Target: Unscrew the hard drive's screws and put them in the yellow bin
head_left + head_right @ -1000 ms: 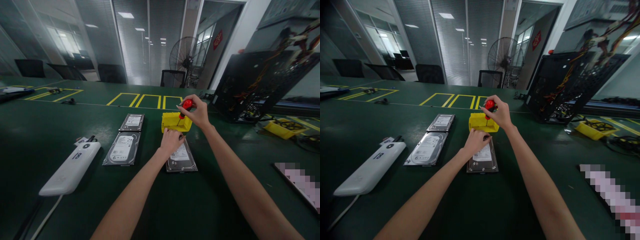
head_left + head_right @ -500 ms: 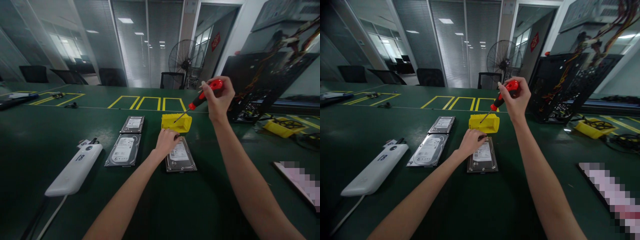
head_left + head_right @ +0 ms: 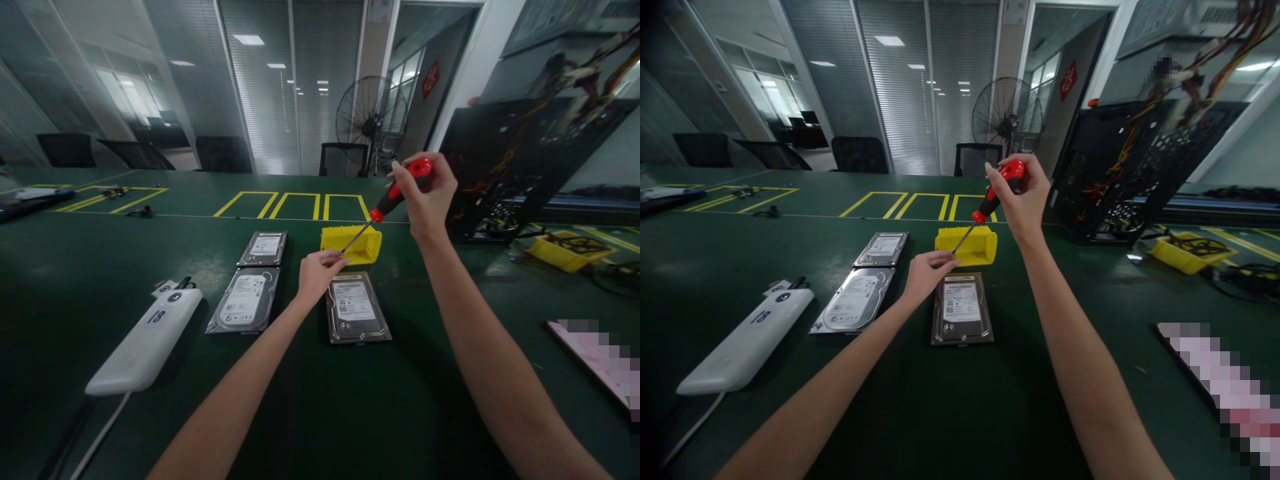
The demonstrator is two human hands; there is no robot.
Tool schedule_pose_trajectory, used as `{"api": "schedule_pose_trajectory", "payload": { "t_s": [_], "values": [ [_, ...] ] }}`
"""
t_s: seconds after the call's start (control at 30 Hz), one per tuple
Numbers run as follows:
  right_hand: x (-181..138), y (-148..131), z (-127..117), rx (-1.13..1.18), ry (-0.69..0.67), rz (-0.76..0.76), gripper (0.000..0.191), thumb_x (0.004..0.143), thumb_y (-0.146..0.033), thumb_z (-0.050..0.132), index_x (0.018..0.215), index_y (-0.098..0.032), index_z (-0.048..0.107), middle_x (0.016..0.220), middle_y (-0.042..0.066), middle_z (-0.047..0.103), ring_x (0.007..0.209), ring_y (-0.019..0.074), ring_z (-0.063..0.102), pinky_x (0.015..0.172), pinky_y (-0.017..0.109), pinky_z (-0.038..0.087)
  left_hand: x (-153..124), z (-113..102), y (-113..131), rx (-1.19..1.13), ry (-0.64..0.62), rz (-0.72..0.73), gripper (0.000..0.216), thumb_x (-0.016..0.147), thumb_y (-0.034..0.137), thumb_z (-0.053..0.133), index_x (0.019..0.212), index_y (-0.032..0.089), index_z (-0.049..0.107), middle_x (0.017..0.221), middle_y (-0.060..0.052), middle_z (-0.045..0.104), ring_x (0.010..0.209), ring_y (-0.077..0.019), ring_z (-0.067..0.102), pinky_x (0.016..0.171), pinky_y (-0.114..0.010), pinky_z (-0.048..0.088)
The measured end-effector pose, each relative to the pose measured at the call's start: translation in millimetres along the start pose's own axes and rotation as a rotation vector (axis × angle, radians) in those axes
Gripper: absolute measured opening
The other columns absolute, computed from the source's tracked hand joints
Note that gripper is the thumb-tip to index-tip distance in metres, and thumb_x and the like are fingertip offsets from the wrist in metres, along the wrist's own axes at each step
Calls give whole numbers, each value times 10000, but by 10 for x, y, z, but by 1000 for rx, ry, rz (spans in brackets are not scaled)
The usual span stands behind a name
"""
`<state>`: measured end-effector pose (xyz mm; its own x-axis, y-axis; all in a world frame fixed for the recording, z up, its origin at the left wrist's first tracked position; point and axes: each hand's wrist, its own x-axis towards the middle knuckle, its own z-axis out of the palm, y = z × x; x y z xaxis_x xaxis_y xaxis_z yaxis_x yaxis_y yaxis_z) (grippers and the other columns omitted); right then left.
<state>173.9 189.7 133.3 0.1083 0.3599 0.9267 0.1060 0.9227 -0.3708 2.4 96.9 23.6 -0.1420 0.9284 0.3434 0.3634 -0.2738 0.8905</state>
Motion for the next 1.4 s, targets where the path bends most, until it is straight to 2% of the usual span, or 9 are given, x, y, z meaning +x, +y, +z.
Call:
{"api": "schedule_pose_trajectory", "payload": {
  "t_s": [0.17, 0.27, 0.53, 0.8, 0.97, 1.07, 1.17, 1.4],
  "values": [
    [-15, 6, 34, 33, -23, 10, 264, 766, -450, 649, 888, -250, 528, 770, -25, 504, 679, 124, 605, 601, 290, 531, 10, 39, -64, -38, 67, -35, 207, 749, 284, 732, 881, 125, 728, 896, -92, 741, 800, -212, 711, 650, -255, 557],
    [-12, -23, 32, 32, -17, 19, 254, 767, -442, 651, 882, -251, 528, 770, -23, 505, 685, 123, 605, 604, 287, 534, 0, 24, -89, 13, 61, -37, 197, 782, 301, 702, 906, 150, 731, 883, -69, 744, 719, -184, 709, 607, -243, 536],
    [9, -70, 7, 69, 11, 48, 243, 746, -406, 685, 843, -226, 553, 760, -22, 505, 677, 118, 605, 614, 286, 538, -27, -171, -109, 660, 64, 81, 231, 886, 418, 568, 888, 268, 743, 736, 11, 739, 711, -191, 683, 603, -255, 433],
    [-19, -25, 22, 10, -33, 36, 272, 746, -442, 673, 880, -246, 540, 788, -20, 535, 682, 123, 605, 615, 295, 546, 181, -82, 41, 1061, -56, 248, 260, 920, 369, 512, 1005, 248, 726, 817, -85, 728, 789, -254, 676, 639, -299, 414],
    [-24, -78, 16, -7, -41, 37, 272, 748, -434, 675, 883, -238, 542, 789, -14, 543, 702, 131, 613, 625, 303, 548, 303, -9, 106, 1139, -157, 294, 277, 936, 305, 476, 1054, 203, 706, 812, -120, 710, 804, -277, 671, 666, -330, 424],
    [-16, -96, 11, -7, -44, 38, 274, 752, -441, 671, 880, -237, 540, 781, -16, 543, 696, 129, 614, 622, 297, 545, 345, 12, 94, 1165, -180, 291, 280, 939, 266, 461, 985, 158, 716, 816, -139, 702, 822, -289, 668, 675, -341, 421],
    [-5, -103, 2, -5, -34, 40, 282, 747, -464, 669, 866, -239, 545, 767, -20, 530, 686, 126, 611, 615, 290, 542, 353, 22, 62, 1184, -181, 270, 305, 943, 263, 455, 888, 125, 721, 813, -157, 696, 843, -301, 664, 675, -342, 416],
    [-3, -124, -27, 2, -31, 82, 328, 735, -529, 655, 865, -244, 557, 779, -13, 533, 718, 139, 616, 667, 306, 540, 272, 4, -21, 1156, -151, 158, 315, 941, 325, 467, 895, 123, 704, 843, -161, 692, 840, -279, 661, 707, -332, 415]
  ]
}}
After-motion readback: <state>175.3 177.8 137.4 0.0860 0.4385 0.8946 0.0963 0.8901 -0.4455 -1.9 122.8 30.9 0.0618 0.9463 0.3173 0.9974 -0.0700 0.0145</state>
